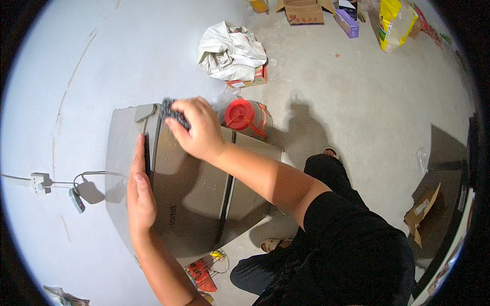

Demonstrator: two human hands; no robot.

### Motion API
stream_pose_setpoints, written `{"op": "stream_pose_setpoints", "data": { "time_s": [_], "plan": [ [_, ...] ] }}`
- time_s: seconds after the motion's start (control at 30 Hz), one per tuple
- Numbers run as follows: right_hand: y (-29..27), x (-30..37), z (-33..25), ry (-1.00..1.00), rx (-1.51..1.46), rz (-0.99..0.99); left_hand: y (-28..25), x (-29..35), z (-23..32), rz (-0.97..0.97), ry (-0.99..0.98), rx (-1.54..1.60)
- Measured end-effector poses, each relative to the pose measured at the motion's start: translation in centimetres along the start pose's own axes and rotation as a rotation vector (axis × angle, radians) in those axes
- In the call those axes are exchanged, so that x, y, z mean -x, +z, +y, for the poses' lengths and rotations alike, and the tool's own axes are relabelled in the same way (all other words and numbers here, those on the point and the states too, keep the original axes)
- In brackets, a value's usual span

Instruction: The person cleans the top and front surfaces of a refrigerator using a metallic scrubbing pad and a cloth, then sits on the floor to wipe the lower door.

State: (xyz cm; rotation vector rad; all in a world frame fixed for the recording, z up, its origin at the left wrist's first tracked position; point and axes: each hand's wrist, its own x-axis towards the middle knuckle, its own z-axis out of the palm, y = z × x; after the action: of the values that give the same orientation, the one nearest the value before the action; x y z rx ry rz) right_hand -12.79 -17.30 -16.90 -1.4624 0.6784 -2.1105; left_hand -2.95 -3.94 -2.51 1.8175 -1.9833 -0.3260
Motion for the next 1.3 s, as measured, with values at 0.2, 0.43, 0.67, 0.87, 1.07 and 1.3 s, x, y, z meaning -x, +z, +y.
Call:
{"op": "stream_pose_setpoints", "data": {
  "time_s": [0.2,0.43,0.67,0.87,1.07,1.3],
  "plan": [
    [-0.9,5.2,-1.8,-0.123,0.023,-0.203,-0.1,0.2,0.1,0.003,0.002,-0.016],
    [1.4,-1.5,-0.1,-0.001,0.071,-0.006,-0.1,0.2,0.7,0.001,0.009,-0.059],
    [0.1,0.9,-0.3,-0.069,0.102,-0.108,-0.2,0.0,1.0,0.015,0.02,-0.083],
    [0.7,-0.9,0.1,-0.009,0.119,-0.067,-0.1,0.0,1.1,0.023,0.009,-0.091],
    [-1.4,2.4,0.6,-0.127,0.104,-0.299,-0.2,0.3,1.2,0.003,0.014,-0.149],
    [0.0,0.4,0.8,-0.045,0.172,-0.148,-0.1,0.1,1.4,-0.016,0.024,-0.184]
  ]
}}
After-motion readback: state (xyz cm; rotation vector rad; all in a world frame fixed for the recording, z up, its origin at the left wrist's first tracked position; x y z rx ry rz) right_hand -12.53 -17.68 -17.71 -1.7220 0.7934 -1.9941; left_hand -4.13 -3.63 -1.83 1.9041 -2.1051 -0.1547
